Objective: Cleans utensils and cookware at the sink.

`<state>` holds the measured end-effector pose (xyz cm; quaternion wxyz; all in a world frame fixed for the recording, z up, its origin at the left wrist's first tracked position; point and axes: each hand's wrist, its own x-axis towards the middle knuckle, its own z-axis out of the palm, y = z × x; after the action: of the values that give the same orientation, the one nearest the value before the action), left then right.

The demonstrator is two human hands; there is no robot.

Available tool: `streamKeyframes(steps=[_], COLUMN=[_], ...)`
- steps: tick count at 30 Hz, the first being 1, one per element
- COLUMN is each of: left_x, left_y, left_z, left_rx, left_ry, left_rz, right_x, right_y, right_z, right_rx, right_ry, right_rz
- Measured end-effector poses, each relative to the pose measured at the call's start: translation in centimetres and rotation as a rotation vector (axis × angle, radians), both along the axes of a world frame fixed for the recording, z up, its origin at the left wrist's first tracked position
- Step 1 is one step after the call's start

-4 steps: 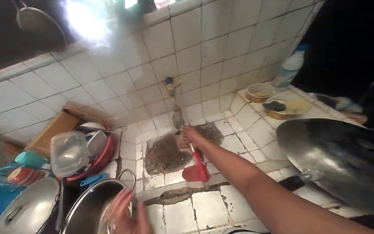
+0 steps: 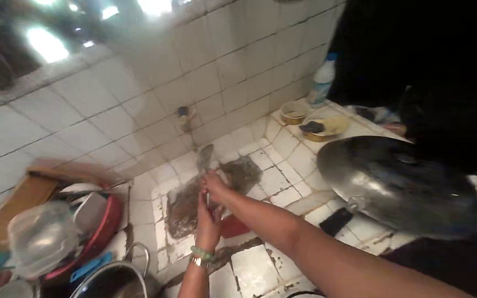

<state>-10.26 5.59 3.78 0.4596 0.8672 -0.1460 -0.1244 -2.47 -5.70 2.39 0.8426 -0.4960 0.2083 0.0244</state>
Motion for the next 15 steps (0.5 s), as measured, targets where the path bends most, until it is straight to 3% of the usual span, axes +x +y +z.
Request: streamKeyframes(steps=[3,4,8,10,12,15], left_x=[1.9,2.2,2.9,4.1,5.1,5.6], left_y=[-2.8,-3.2,-3.7,-3.3,-3.0,-3.2], left_z=[-2.4,-2.7,-2.7,-3.0,-3.1,-2.8], left_rx=[0.019,-0.005,-0.414,-0.603,-0.660,-0.682], left_ry=[0.116,0.141,0.542,0.670,0.731,0.770], left_rz=[0.012,0.052,0.226,0.274,0.298,0.291], right_x=[-1.1,-1.2,-2.8,-5.2,-7.5,-10.1], right_y=[-4.6,-7.5,-23.3,-29.4,-33.6,-37.6], right_z=[2.5,3.4,3.4,4.4,5.1,4.9], right_rx=[-0.636,-0.861,-1.519,-1.633,-1.652,-1.697], right_ry=[-0.073,-0.068,0.242,0.608,0.843,0.828], right_rz=[0.412,0.450,0.105,0.099,0.247,0.378])
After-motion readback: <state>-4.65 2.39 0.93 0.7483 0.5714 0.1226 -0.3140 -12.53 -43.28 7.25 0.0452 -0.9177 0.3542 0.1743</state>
